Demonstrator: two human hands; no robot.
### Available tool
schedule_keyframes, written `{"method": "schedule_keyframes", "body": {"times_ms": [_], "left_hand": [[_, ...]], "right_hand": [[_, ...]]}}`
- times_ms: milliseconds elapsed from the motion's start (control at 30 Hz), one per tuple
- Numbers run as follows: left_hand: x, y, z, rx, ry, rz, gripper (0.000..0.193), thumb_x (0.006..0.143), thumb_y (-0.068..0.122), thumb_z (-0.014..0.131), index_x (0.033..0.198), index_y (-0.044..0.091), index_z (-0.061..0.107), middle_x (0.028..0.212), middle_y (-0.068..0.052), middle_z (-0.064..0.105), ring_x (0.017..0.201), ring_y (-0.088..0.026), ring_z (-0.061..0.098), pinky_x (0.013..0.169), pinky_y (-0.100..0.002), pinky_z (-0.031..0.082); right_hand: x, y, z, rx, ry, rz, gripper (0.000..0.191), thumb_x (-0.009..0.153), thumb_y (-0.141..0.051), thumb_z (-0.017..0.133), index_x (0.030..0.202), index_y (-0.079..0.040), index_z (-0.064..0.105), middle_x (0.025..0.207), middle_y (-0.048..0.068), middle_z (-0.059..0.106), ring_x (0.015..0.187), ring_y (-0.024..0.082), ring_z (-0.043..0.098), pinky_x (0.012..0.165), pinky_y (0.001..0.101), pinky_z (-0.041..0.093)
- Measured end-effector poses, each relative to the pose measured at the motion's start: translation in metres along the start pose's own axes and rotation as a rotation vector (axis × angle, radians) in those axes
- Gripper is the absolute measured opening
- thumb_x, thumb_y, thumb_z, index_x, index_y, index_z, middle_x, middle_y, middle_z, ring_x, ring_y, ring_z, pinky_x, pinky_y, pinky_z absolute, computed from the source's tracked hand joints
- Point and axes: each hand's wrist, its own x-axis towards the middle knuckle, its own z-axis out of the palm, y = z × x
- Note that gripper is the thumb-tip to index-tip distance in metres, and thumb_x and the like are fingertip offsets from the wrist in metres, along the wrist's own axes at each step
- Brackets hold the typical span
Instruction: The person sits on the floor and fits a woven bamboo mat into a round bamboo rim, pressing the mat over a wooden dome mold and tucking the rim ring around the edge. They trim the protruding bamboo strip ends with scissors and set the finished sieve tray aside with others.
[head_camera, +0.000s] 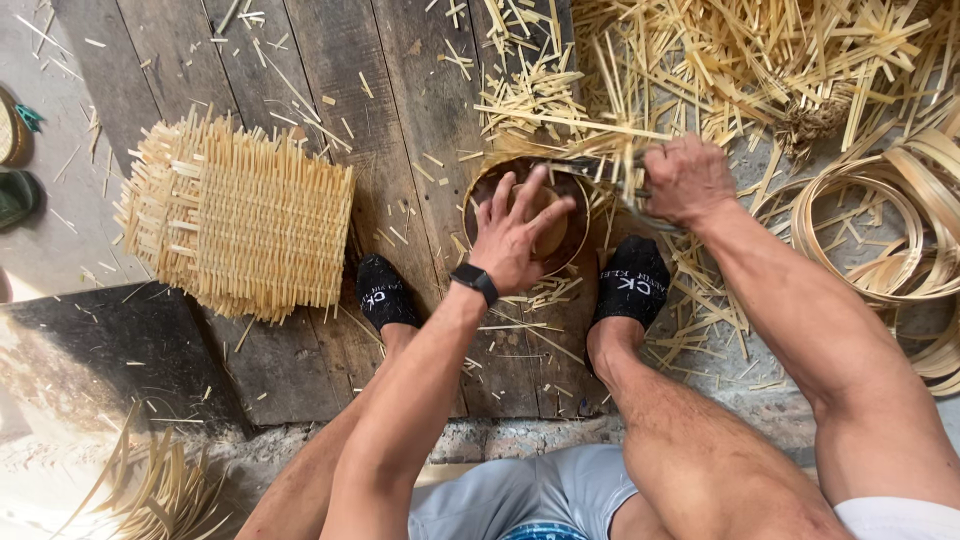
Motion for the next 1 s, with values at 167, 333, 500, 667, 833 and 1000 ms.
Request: {"method": "schedule_keyframes", "body": {"times_ms": [167,333,500,667,833,1000], "left_hand": [[-0.001,0.032,0.021,-0.428,0.357,-0.462,0.116,0.056,0.029,0.093,0.155,0.028,0.033,0.150,-0.022,0.027,0.138,-0.047,0.030,0.112,-0.064,0.031],[-0.005,0.018,0.019,-0.372,0.237,-0.256,0.113,0.053,0.020,0.085,0.155,0.033,0.039,0.153,-0.015,0.033,0.138,-0.042,0.036,0.116,-0.058,0.033],[-0.009,0.012,0.011,-0.394,0.173,-0.235,0.108,0.048,0.017,0.084,0.147,0.035,0.044,0.153,-0.012,0.035,0.140,-0.040,0.032,0.108,-0.059,0.032],[-0.009,0.021,0.011,-0.393,0.213,-0.276,0.109,0.050,0.020,0.085,0.148,0.037,0.042,0.153,-0.011,0.034,0.141,-0.040,0.032,0.108,-0.059,0.032],[-0.007,0.032,0.015,-0.348,0.317,-0.347,0.103,0.056,0.034,0.093,0.146,0.040,0.044,0.150,-0.018,0.028,0.139,-0.045,0.030,0.108,-0.062,0.032],[-0.007,0.037,0.019,-0.394,0.264,-0.405,0.098,0.062,0.037,0.093,0.147,0.042,0.044,0.147,-0.017,0.031,0.136,-0.042,0.033,0.103,-0.061,0.037]], "right_hand": [[-0.010,0.010,-0.005,0.025,0.071,-0.005,0.019,0.092,-0.025,0.061,0.080,-0.010,0.059,0.075,0.006,0.052,0.066,0.015,0.047,0.056,0.0285,0.044],[0.002,-0.011,-0.008,-0.070,0.154,-0.011,0.040,0.077,-0.046,0.068,0.081,-0.007,0.061,0.073,0.007,0.055,0.068,0.018,0.052,0.058,0.0306,0.048],[-0.001,-0.004,-0.005,0.084,-0.226,0.057,0.028,0.104,-0.035,0.058,0.094,-0.009,0.059,0.085,0.009,0.061,0.079,0.018,0.054,0.066,0.0336,0.051],[-0.015,-0.012,-0.004,-0.098,0.382,-0.046,0.049,0.071,-0.052,0.065,0.086,-0.006,0.059,0.074,0.006,0.055,0.068,0.015,0.051,0.060,0.0266,0.048],[-0.021,-0.019,0.002,0.088,-0.109,0.104,0.036,0.092,-0.044,0.062,0.087,-0.010,0.054,0.078,0.005,0.052,0.071,0.019,0.051,0.061,0.0337,0.046],[-0.014,-0.002,-0.003,0.071,-0.144,0.039,0.040,0.090,-0.046,0.064,0.088,-0.009,0.053,0.078,0.006,0.052,0.072,0.017,0.053,0.062,0.0320,0.049]]}}
